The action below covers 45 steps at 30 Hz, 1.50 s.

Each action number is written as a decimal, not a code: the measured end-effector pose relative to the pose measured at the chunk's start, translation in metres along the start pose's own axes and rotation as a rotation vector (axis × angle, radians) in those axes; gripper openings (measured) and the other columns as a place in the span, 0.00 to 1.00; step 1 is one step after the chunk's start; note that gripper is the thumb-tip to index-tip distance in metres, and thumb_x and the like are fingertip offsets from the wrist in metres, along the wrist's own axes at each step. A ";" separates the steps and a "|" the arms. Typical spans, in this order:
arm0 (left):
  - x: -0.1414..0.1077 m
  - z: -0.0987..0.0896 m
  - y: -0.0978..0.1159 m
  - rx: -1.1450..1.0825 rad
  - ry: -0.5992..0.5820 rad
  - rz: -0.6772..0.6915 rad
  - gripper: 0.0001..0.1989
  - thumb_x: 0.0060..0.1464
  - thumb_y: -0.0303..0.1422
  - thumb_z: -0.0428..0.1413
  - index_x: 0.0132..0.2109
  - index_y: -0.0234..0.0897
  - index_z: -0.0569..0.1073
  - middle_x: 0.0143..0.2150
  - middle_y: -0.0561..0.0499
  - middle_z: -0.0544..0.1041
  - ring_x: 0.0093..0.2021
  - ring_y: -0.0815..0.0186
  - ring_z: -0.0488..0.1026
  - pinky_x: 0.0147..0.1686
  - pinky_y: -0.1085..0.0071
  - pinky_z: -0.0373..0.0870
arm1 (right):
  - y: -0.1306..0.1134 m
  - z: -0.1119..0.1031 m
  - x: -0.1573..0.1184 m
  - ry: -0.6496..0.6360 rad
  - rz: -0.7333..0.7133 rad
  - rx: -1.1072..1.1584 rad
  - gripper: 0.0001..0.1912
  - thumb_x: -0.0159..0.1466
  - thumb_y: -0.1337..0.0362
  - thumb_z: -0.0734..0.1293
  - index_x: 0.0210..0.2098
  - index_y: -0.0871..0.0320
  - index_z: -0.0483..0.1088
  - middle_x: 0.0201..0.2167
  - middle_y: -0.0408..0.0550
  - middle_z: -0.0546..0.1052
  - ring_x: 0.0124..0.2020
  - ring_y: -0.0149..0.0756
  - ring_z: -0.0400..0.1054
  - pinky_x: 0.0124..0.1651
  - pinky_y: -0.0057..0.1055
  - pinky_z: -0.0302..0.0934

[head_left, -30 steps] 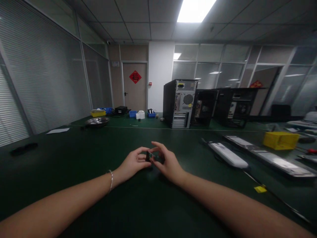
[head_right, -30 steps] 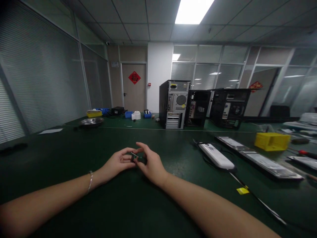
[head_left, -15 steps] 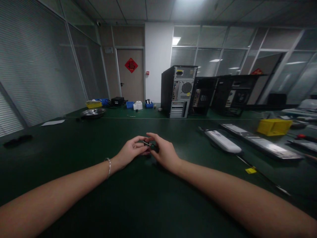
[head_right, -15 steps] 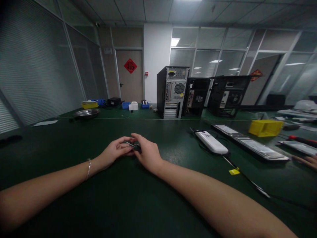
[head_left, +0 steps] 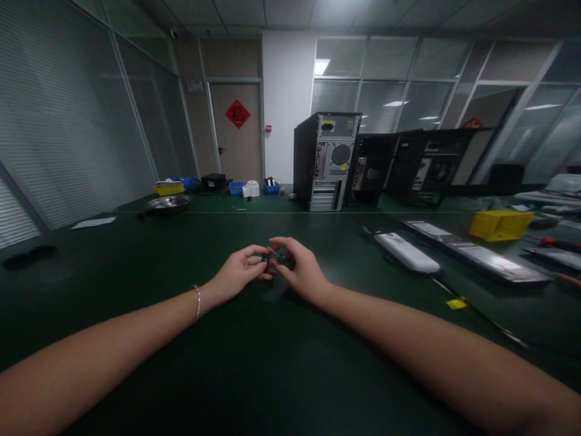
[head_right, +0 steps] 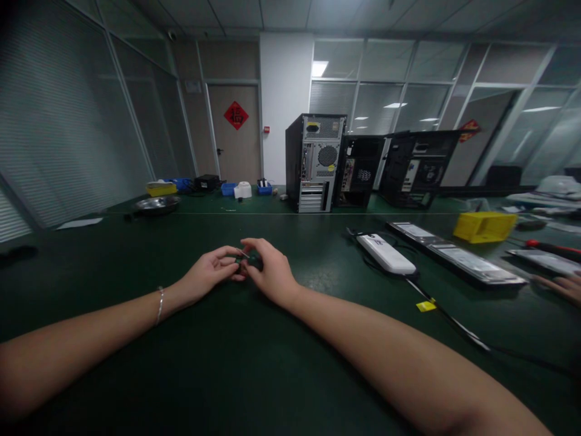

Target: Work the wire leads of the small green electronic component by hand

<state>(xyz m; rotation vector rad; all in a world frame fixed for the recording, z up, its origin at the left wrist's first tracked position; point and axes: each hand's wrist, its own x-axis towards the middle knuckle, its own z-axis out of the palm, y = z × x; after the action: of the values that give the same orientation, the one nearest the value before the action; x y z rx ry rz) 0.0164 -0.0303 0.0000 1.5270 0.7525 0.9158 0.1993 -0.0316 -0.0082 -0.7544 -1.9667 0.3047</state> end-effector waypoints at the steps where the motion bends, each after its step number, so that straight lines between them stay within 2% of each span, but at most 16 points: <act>1: 0.000 0.000 -0.001 0.013 -0.002 -0.004 0.16 0.53 0.30 0.56 0.49 0.33 0.66 0.40 0.45 0.77 0.38 0.62 0.77 0.44 0.62 0.72 | 0.001 0.000 0.000 0.014 0.008 -0.004 0.21 0.57 0.71 0.65 0.50 0.54 0.63 0.42 0.47 0.71 0.40 0.35 0.66 0.42 0.31 0.60; 7: 0.000 -0.002 -0.005 0.094 -0.048 0.013 0.15 0.54 0.31 0.55 0.49 0.33 0.67 0.37 0.46 0.77 0.38 0.61 0.77 0.43 0.62 0.72 | 0.005 0.001 0.002 0.019 0.056 0.016 0.10 0.58 0.69 0.65 0.40 0.57 0.67 0.36 0.45 0.71 0.34 0.32 0.64 0.36 0.28 0.58; 10: -0.001 -0.001 -0.004 0.087 -0.067 0.023 0.16 0.54 0.31 0.55 0.50 0.34 0.66 0.40 0.46 0.76 0.39 0.61 0.76 0.44 0.63 0.72 | 0.007 0.001 0.002 0.003 0.065 0.044 0.06 0.58 0.68 0.65 0.37 0.57 0.67 0.35 0.45 0.70 0.34 0.32 0.63 0.35 0.28 0.58; 14: -0.001 0.002 0.000 0.022 -0.021 0.032 0.16 0.54 0.30 0.55 0.50 0.36 0.66 0.45 0.45 0.75 0.42 0.62 0.75 0.45 0.63 0.71 | 0.007 -0.001 0.003 -0.010 0.043 0.062 0.05 0.59 0.68 0.65 0.36 0.57 0.68 0.35 0.45 0.68 0.37 0.32 0.64 0.37 0.29 0.59; 17: -0.001 0.002 0.001 -0.047 0.006 0.021 0.16 0.52 0.29 0.57 0.49 0.36 0.66 0.45 0.46 0.75 0.43 0.61 0.75 0.46 0.63 0.71 | 0.006 -0.002 0.002 -0.045 0.001 0.075 0.06 0.59 0.70 0.64 0.37 0.57 0.68 0.35 0.45 0.67 0.39 0.33 0.64 0.39 0.29 0.59; 23: 0.001 -0.001 -0.004 -0.057 0.042 -0.002 0.16 0.52 0.29 0.57 0.49 0.36 0.66 0.40 0.47 0.77 0.40 0.64 0.75 0.41 0.69 0.71 | 0.001 -0.002 0.000 -0.147 0.027 0.032 0.18 0.54 0.72 0.67 0.43 0.55 0.64 0.40 0.45 0.66 0.36 0.32 0.62 0.36 0.28 0.60; 37: 0.000 0.000 0.000 -0.104 0.043 -0.020 0.17 0.50 0.29 0.59 0.47 0.35 0.65 0.38 0.48 0.78 0.41 0.61 0.76 0.44 0.63 0.71 | -0.002 -0.005 0.000 -0.153 -0.028 0.027 0.16 0.55 0.74 0.65 0.43 0.55 0.63 0.40 0.47 0.65 0.40 0.34 0.62 0.41 0.31 0.60; 45: -0.001 0.000 0.001 -0.163 0.006 -0.048 0.21 0.48 0.27 0.61 0.49 0.35 0.65 0.41 0.45 0.78 0.41 0.63 0.76 0.42 0.68 0.71 | -0.005 -0.004 0.000 -0.139 -0.010 0.074 0.17 0.55 0.74 0.64 0.43 0.55 0.63 0.41 0.46 0.64 0.40 0.34 0.63 0.42 0.32 0.62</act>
<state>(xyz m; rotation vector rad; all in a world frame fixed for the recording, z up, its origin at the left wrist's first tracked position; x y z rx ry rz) 0.0159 -0.0312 0.0013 1.3589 0.6988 0.9240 0.2013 -0.0362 -0.0037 -0.6910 -2.0771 0.4319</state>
